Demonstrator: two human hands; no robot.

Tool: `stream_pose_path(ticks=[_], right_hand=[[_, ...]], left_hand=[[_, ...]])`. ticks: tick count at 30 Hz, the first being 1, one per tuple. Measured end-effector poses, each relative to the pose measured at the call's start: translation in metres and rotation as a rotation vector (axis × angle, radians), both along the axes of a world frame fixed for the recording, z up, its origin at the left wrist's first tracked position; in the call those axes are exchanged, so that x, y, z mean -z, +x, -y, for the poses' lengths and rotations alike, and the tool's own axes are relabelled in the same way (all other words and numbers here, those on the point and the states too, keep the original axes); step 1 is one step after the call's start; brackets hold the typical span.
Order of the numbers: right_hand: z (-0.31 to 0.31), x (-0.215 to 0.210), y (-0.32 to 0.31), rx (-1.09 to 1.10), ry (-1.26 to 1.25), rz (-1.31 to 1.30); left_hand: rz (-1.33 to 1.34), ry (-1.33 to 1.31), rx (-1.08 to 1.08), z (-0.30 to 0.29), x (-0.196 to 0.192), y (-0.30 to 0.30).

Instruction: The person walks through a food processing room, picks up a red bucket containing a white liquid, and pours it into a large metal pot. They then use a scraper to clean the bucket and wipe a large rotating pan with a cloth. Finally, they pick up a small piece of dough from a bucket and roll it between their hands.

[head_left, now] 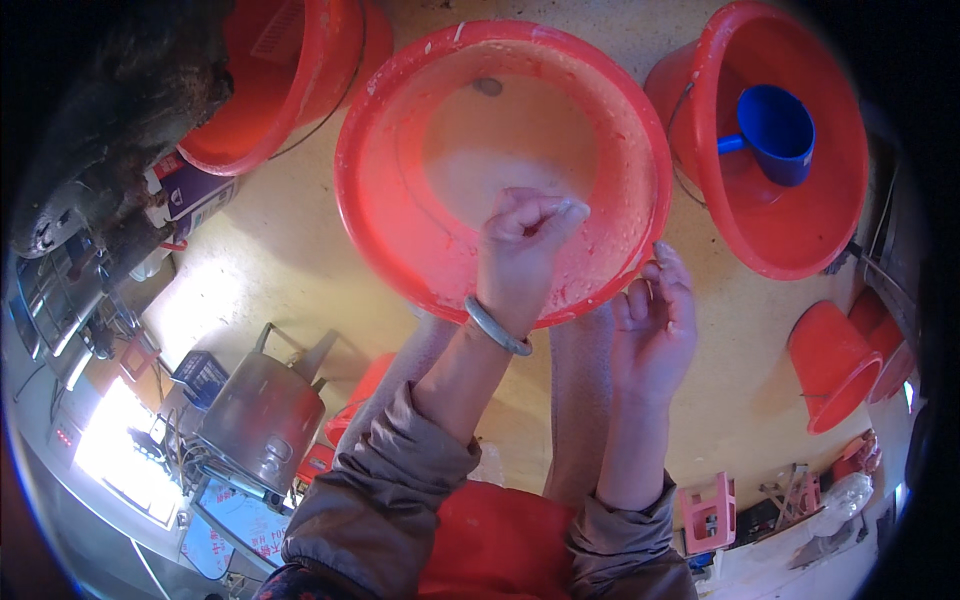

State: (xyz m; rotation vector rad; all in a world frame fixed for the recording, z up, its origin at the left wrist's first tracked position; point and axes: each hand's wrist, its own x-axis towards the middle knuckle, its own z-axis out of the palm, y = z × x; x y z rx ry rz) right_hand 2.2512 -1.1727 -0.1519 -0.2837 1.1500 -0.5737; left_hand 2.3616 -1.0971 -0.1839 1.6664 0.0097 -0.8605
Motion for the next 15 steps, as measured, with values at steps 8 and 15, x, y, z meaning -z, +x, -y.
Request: stream_pose_path(ticks=[8, 15], right_hand=[[-0.004, -0.005, 0.005, -0.085, 0.085, 0.067], [-0.003, -0.006, 0.005, -0.107, 0.277, 0.294]], left_hand=[[-0.401, -0.154, -0.084, -0.004, -0.017, -0.006], [-0.508, -0.318, -0.027, -0.009, -0.023, -0.004]])
